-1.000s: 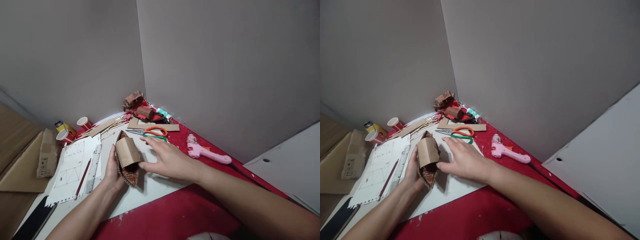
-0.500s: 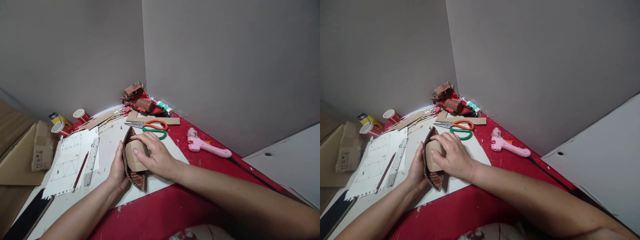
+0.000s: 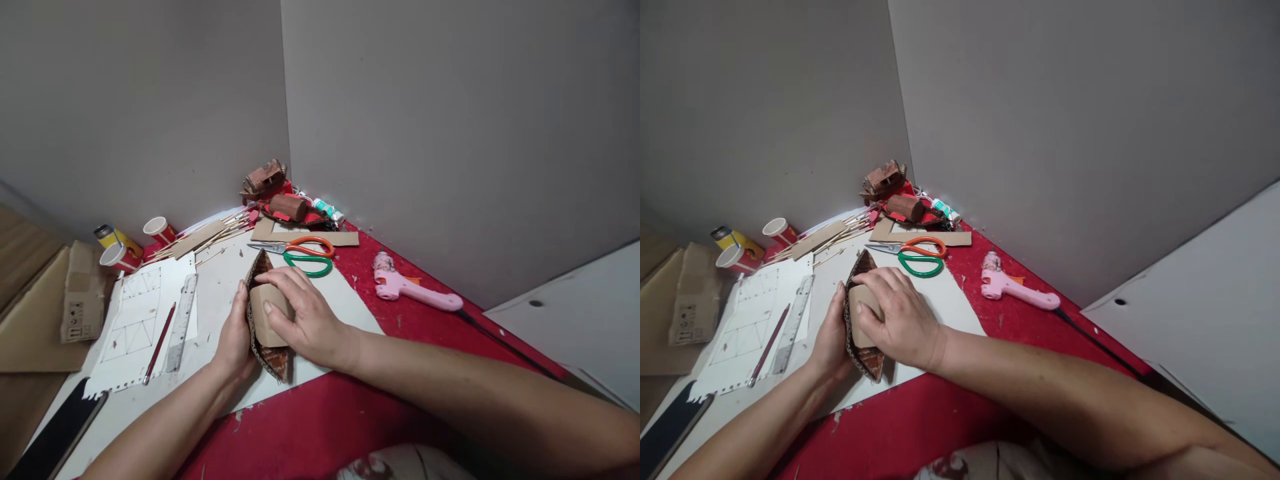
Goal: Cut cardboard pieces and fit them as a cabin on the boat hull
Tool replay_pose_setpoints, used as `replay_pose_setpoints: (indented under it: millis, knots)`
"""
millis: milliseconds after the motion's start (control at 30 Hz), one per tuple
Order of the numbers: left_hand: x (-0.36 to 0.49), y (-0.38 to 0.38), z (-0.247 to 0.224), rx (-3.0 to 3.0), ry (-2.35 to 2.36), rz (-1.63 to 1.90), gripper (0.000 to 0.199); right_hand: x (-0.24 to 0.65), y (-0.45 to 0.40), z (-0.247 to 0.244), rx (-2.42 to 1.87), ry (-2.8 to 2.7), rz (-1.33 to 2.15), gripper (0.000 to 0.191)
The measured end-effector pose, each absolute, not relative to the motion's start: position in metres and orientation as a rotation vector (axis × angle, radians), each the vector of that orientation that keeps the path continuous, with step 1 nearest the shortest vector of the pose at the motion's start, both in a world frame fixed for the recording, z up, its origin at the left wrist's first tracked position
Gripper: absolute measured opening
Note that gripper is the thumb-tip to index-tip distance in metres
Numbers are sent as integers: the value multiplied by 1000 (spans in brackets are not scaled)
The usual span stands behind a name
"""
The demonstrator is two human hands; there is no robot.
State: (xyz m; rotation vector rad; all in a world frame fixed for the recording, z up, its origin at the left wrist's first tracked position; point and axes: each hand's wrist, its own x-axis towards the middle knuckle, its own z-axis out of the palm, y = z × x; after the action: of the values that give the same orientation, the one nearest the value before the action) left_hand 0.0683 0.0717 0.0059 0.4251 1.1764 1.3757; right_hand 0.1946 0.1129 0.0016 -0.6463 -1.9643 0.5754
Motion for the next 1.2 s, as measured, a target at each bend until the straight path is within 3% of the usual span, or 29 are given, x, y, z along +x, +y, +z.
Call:
replay_pose_setpoints:
  millis: [267, 700, 1033, 1200]
  knots:
    - [55, 82, 11, 375, 1042, 1255, 47, 209, 112, 15, -596, -1934, 637, 55]
    - [1, 102, 13, 459, 859, 719, 62, 228, 140, 21, -691, -1745, 622, 27]
    - [-9, 104, -7, 382, 624, 413, 88, 223, 154, 9, -790, -1689, 1323, 34]
    - [-3, 99, -3, 359, 652, 399, 91, 223, 153, 10, -770, -1818, 1485, 41]
